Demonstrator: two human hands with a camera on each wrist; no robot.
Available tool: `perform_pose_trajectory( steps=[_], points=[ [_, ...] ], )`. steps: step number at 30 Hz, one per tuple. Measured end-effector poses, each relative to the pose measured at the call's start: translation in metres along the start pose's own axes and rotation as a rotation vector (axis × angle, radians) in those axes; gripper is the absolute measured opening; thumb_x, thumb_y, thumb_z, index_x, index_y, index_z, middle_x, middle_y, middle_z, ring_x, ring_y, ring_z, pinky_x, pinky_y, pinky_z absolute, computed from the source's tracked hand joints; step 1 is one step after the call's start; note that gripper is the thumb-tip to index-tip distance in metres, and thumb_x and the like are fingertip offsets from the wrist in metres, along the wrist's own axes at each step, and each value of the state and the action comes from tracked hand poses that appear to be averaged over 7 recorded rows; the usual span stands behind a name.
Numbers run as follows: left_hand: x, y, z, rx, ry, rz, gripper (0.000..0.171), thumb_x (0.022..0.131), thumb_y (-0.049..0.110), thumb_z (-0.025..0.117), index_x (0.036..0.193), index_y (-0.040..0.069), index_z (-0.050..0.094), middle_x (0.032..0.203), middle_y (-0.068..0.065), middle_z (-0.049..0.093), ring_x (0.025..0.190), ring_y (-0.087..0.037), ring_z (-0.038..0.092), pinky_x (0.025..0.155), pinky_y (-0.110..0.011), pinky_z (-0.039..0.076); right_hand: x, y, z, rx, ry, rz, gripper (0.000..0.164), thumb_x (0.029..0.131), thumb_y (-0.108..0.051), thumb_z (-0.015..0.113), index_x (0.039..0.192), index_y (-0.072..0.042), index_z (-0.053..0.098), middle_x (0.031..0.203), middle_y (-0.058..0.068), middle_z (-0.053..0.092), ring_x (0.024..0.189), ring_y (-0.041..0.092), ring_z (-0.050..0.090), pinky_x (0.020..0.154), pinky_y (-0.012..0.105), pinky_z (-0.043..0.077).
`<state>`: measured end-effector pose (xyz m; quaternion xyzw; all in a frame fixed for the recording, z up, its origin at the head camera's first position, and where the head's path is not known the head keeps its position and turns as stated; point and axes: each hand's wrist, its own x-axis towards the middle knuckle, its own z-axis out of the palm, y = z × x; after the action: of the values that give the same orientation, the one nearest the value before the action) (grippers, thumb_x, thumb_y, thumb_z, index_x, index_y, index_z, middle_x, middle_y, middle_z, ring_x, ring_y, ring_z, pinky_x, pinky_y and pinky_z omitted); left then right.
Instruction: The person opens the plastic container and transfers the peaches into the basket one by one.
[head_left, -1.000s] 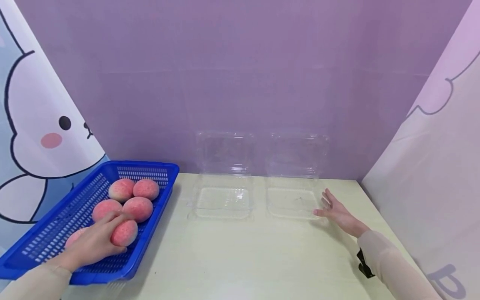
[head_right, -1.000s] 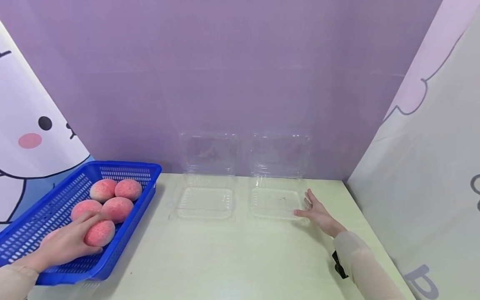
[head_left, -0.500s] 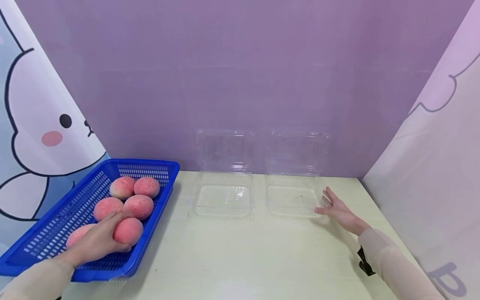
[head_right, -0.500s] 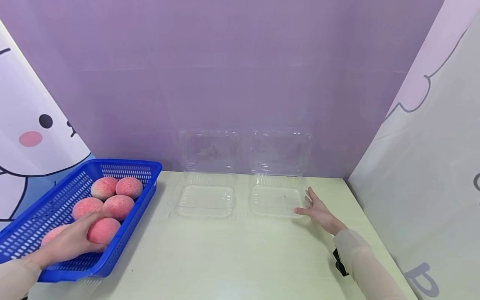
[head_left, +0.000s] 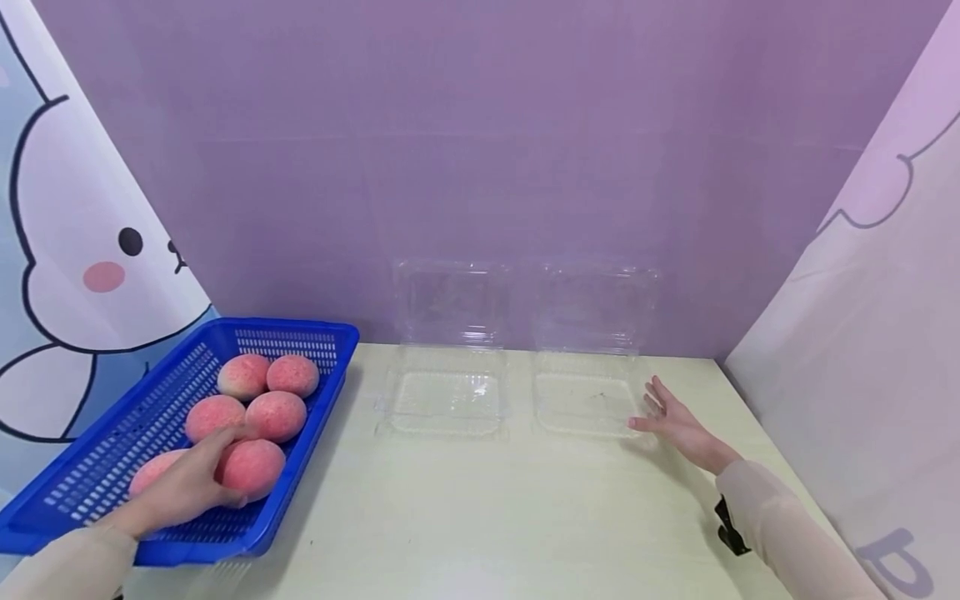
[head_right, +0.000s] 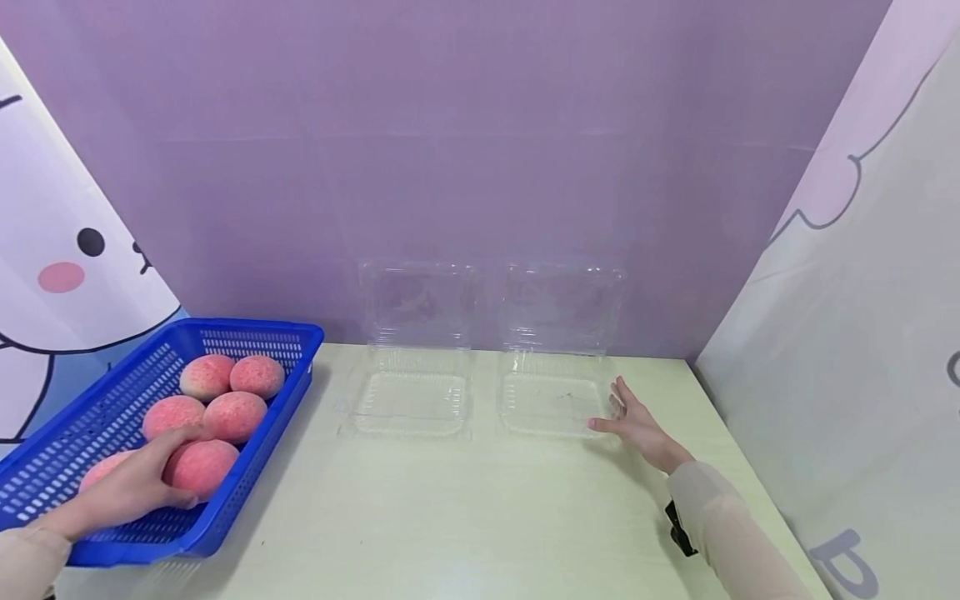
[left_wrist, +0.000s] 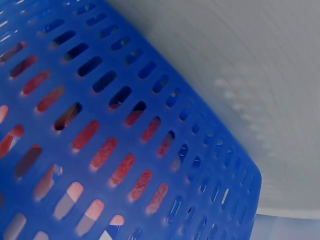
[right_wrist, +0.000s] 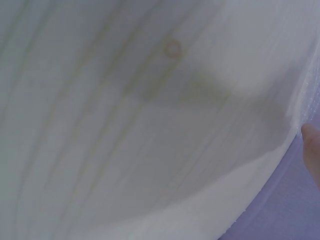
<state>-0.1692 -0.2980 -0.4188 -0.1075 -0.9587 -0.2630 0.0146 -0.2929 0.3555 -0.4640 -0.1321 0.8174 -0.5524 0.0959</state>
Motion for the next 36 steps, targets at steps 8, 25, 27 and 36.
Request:
perform_pose_trajectory(
  steps=[8, 25, 27, 36],
  points=[
    [-0.0039, -0.0002, -0.0027, 0.015, -0.077, -0.052, 0.080, 0.066, 0.010, 0.076, 0.134, 0.000, 0.036, 0.123, -0.022, 0.052, 0.104, -0.033, 0.051, 0.086, -0.062, 0.040, 0.0000, -0.0022, -0.0004, 0.010, -0.002, -0.001, 0.103, 0.086, -0.018, 0.063, 0.142, -0.013, -0.024, 0.152, 0.017, -0.016, 0.137, 0.042, -0.004, 0.107, 0.061, 0.007],
    [-0.0040, 0.0005, 0.0004, 0.067, -0.056, -0.018, 0.078, 0.065, -0.003, 0.070, 0.135, 0.001, 0.035, 0.109, -0.011, 0.056, 0.089, -0.021, 0.051, 0.083, -0.051, 0.047, 0.0001, -0.0013, -0.0036, 0.002, -0.012, 0.009, 0.102, 0.087, -0.022, 0.062, 0.142, -0.011, -0.023, 0.152, 0.016, -0.017, 0.138, 0.040, -0.005, 0.108, 0.061, 0.007],
    [-0.0036, 0.0006, -0.0004, 0.068, -0.074, -0.036, 0.080, 0.066, -0.002, 0.070, 0.136, 0.000, 0.033, 0.105, -0.010, 0.056, 0.087, -0.020, 0.051, 0.079, -0.045, 0.049, -0.0005, -0.0013, -0.0041, 0.000, -0.013, 0.015, 0.103, 0.087, -0.022, 0.062, 0.142, -0.011, -0.023, 0.151, 0.016, -0.017, 0.138, 0.041, -0.005, 0.108, 0.060, 0.007],
    [-0.0005, 0.0004, -0.0046, 0.013, -0.111, -0.128, 0.081, 0.069, 0.009, 0.074, 0.137, -0.002, 0.033, 0.130, -0.030, 0.043, 0.111, -0.044, 0.046, 0.086, -0.065, 0.037, -0.0011, -0.0052, -0.0045, -0.001, -0.014, 0.035, 0.105, 0.085, -0.020, 0.064, 0.142, -0.012, -0.024, 0.151, 0.018, -0.016, 0.138, 0.041, -0.005, 0.108, 0.061, 0.006]
  ],
)
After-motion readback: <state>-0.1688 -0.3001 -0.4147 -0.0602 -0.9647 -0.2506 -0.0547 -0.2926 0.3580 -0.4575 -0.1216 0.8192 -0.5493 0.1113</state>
